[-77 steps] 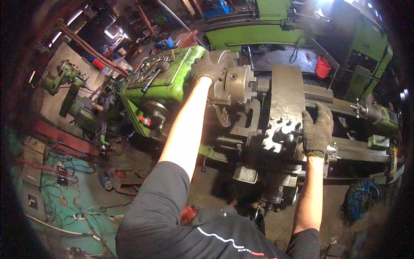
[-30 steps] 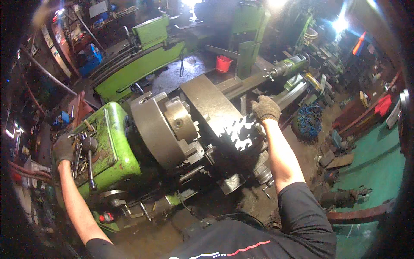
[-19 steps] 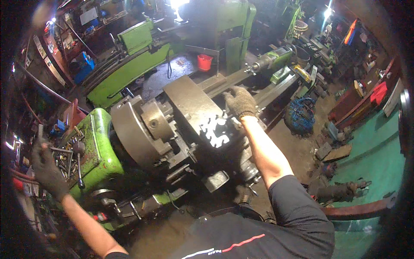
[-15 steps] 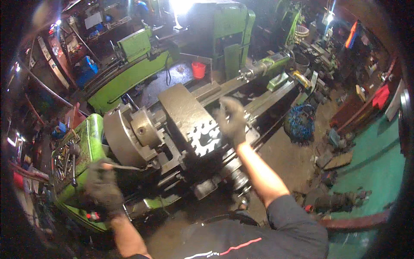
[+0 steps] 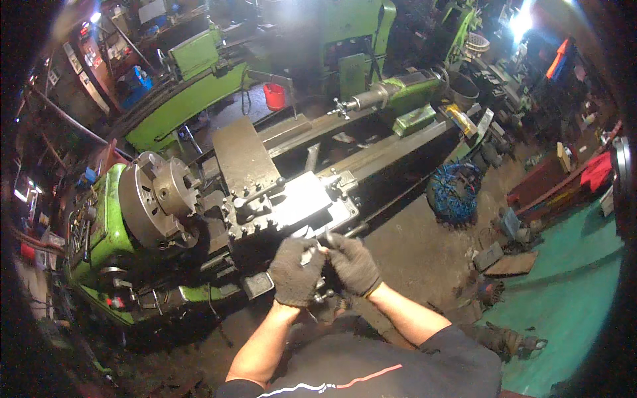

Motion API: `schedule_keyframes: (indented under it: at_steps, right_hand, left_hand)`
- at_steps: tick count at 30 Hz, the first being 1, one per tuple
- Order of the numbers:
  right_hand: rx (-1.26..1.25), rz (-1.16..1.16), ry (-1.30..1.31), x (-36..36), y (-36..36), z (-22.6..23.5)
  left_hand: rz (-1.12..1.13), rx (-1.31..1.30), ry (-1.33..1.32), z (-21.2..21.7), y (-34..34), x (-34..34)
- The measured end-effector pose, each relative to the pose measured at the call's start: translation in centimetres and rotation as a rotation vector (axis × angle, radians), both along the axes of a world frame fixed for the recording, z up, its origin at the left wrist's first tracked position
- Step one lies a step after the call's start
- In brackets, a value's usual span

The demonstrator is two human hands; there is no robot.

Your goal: The person operates a metal lathe in a workshop, adjusting the tool post and carriage while the chuck rotates. They wipe the machine with a cloth and continue making adjustments to the tooling and controls.

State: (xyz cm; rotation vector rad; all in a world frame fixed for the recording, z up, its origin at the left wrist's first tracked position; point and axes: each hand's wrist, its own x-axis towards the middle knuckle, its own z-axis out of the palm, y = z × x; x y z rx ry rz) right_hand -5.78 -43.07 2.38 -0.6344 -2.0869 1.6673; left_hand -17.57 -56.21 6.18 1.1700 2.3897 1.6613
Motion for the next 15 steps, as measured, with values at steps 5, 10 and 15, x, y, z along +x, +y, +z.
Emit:
schedule_keyframes:
  at_steps: [5,10,15]
  right_hand:
    - [-0.025,-0.156,-0.169,2.5,4.3,0.3]
    - [0.421,-0.14,-0.25,1.4,9.7,4.0]
    - [0.642,0.034,-0.166,-3.1,18.4,8.2]
  left_hand:
    - [0.255,0.065,0.391,-0.9,0.1,-7.1]
    - [0.47,-0.205,0.254,-4.4,1.5,-13.3]
    - [0.657,-0.324,0.387,-6.1,3.9,-13.6]
